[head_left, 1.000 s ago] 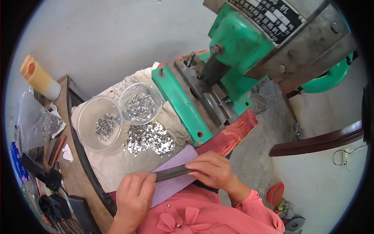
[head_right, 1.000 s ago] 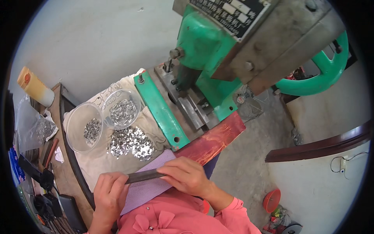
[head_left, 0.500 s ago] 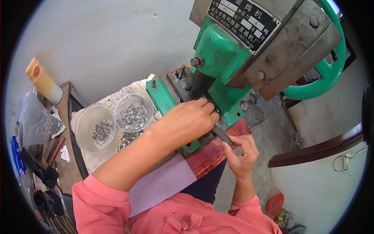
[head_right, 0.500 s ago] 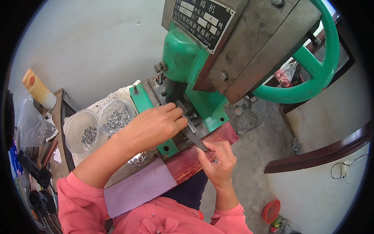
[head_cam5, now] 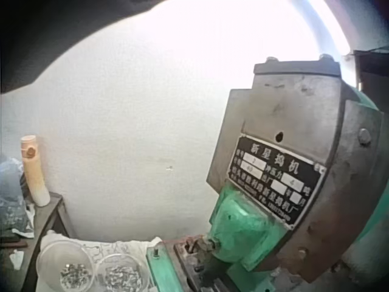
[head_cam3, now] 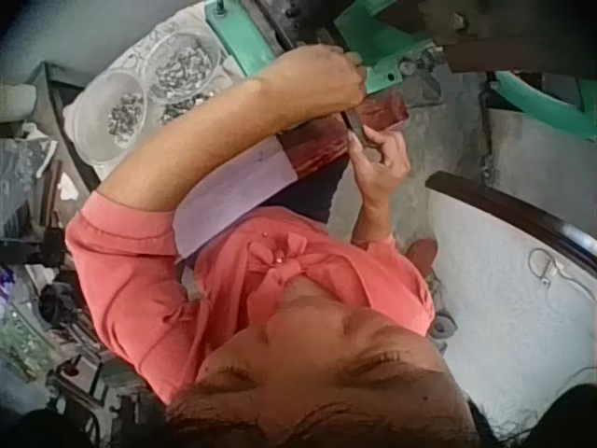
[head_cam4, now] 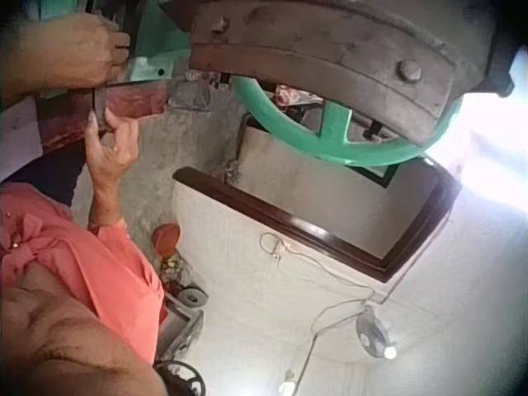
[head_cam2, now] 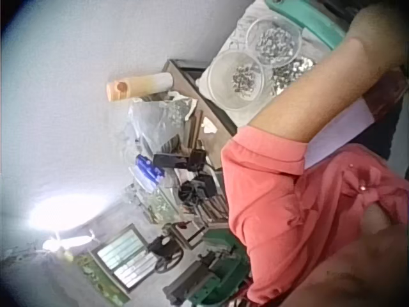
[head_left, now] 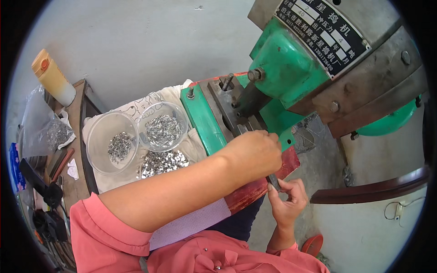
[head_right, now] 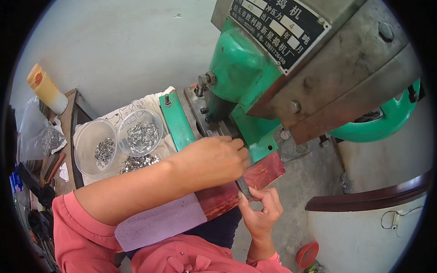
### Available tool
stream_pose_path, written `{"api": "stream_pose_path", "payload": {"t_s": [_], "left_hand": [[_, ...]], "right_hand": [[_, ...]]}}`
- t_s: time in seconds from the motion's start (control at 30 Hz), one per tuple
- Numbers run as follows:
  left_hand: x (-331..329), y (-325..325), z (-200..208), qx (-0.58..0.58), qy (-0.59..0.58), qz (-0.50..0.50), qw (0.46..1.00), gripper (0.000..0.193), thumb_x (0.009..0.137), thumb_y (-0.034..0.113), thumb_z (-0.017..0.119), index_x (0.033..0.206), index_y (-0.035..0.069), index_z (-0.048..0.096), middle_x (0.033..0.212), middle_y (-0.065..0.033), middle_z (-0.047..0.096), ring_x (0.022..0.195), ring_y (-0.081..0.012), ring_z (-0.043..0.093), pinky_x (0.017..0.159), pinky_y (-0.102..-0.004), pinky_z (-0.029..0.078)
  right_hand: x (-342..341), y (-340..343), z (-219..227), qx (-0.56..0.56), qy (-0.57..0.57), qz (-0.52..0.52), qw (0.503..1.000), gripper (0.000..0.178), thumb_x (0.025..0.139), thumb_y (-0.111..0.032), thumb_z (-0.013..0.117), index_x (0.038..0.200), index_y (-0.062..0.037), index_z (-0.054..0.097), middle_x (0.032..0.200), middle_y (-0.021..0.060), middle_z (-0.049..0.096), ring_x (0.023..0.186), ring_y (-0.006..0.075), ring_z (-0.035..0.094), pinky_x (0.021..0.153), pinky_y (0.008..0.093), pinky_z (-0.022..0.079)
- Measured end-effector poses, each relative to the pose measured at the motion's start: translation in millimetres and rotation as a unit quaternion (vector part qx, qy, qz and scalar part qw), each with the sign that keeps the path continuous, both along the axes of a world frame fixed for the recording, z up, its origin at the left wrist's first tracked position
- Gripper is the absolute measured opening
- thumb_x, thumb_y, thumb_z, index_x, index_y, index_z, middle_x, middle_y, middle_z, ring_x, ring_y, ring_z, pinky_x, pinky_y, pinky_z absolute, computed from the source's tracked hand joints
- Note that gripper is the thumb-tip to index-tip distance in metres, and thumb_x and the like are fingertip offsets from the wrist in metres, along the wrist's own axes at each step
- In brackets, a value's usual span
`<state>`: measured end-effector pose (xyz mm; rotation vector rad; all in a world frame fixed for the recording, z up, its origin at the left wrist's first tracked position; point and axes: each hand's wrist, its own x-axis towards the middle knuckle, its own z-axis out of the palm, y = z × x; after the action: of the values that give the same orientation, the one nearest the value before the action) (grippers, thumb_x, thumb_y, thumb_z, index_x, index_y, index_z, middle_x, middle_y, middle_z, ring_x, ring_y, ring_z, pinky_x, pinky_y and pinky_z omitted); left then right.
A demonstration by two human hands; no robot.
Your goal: The person places small silver metal pieces into a long metal tray with slots. They then insert the tray into a green press machine and operate the lever to process the parts. The person removes the tray and repeats the process of filling and pressing.
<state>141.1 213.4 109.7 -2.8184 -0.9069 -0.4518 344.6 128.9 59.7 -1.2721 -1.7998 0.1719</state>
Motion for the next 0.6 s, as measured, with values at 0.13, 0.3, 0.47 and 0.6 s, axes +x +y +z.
{"api": "stream_pose_path", "payload": {"t_s": [0.13,0.3,0.47,0.6], "left_hand": [[0,-3,7,-0.014,0.048,0.012,0.999,0.014,0.078,0.015,0.066,0.087,0.006,0.071,0.088,-0.0036,0.068,0.091,-0.0180,0.066,0.078,-0.0287,0.051],[-3,-26,3,-0.025,0.007,0.055,0.998,0.017,0.079,0.015,0.064,0.088,0.003,0.070,0.095,-0.0064,0.069,0.096,-0.0188,0.065,0.083,-0.0283,0.049],[-12,-42,-24,0.040,-0.050,0.108,0.992,0.035,0.082,0.015,0.061,0.110,-0.003,0.069,0.119,-0.0139,0.067,0.113,-0.0237,0.062,0.095,-0.0317,0.048],[-16,-44,-41,0.046,-0.095,0.130,0.986,0.045,0.084,0.015,0.060,0.124,-0.006,0.064,0.130,-0.0152,0.063,0.124,-0.0270,0.060,0.099,-0.0343,0.049]], "right_hand": [[-3,1,-6,-0.025,0.026,0.003,0.999,0.023,0.072,0.004,0.083,0.090,0.0013,0.070,0.081,0.0052,0.060,0.068,0.0110,0.058,0.060,0.0232,0.046],[-11,17,-9,-0.045,0.037,0.035,0.998,0.029,0.070,0.006,0.083,0.097,0.0010,0.073,0.083,0.0071,0.065,0.068,0.0117,0.065,0.057,0.0233,0.050],[-26,34,-13,-0.039,0.064,0.049,0.996,0.032,0.073,0.009,0.082,0.103,0.0021,0.073,0.087,0.0078,0.067,0.073,0.0128,0.068,0.063,0.0242,0.054],[-19,42,-13,-0.062,0.062,0.090,0.992,0.033,0.075,0.009,0.080,0.107,0.0012,0.074,0.088,0.0087,0.069,0.073,0.0126,0.068,0.064,0.0237,0.054]]}}
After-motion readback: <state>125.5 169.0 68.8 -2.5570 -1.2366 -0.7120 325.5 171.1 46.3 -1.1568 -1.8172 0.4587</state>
